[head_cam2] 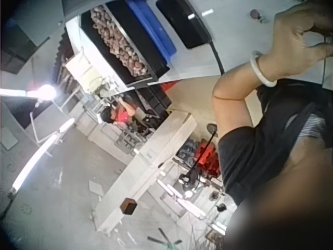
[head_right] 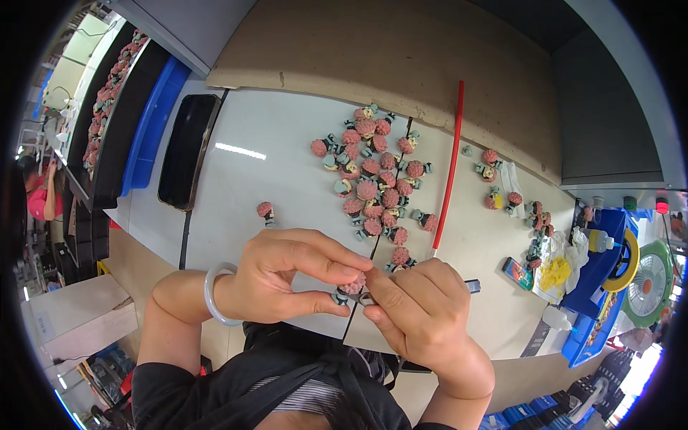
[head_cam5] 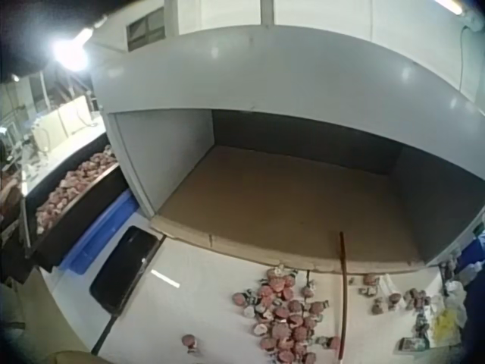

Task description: The recorder is finishing small toy figurines by using a paintbrush and manual assembly on a factory workbench.

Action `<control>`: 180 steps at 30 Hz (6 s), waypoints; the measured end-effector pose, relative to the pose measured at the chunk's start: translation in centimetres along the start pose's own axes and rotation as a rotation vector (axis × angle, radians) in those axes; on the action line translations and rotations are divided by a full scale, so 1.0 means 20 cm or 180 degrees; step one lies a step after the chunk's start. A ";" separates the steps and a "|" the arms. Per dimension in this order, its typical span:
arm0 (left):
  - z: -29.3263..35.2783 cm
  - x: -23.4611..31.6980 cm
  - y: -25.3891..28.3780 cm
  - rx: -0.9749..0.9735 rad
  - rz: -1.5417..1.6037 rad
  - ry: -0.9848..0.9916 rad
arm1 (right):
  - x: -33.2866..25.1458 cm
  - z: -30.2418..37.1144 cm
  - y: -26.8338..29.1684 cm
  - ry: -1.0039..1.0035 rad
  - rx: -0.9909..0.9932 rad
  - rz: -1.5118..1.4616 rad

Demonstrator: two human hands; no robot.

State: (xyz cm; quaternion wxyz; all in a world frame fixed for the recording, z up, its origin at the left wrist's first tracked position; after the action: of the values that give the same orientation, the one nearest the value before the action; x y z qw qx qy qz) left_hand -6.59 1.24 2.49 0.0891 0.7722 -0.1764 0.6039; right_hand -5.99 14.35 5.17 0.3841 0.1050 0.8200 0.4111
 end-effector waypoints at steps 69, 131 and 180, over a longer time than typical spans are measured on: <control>0.01 -0.05 0.01 0.0341 -0.0341 0.0069 | 0.03 0.06 0.10 -0.0238 0.1127 -0.0515; 0.01 -0.04 -0.06 -0.0269 0.0514 0.0630 | 0.12 0.12 -0.11 -0.1872 0.0129 -0.3049; 0.05 -0.06 -0.05 -0.0042 0.0597 0.0708 | -0.02 0.03 -0.04 -0.0173 0.0123 0.0398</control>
State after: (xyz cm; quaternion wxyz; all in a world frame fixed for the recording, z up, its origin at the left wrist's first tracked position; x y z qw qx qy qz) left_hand -5.59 2.04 1.26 0.0563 0.6800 -0.2408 0.6902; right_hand -5.18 14.07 4.60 0.3777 0.1746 0.8089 0.4153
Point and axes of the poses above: each hand's wrist, its own z-axis away from the middle knuckle, its own y-axis out of the back of the hand, x = y × z, the point moved 7 cm from there along -z, towards the middle knuckle
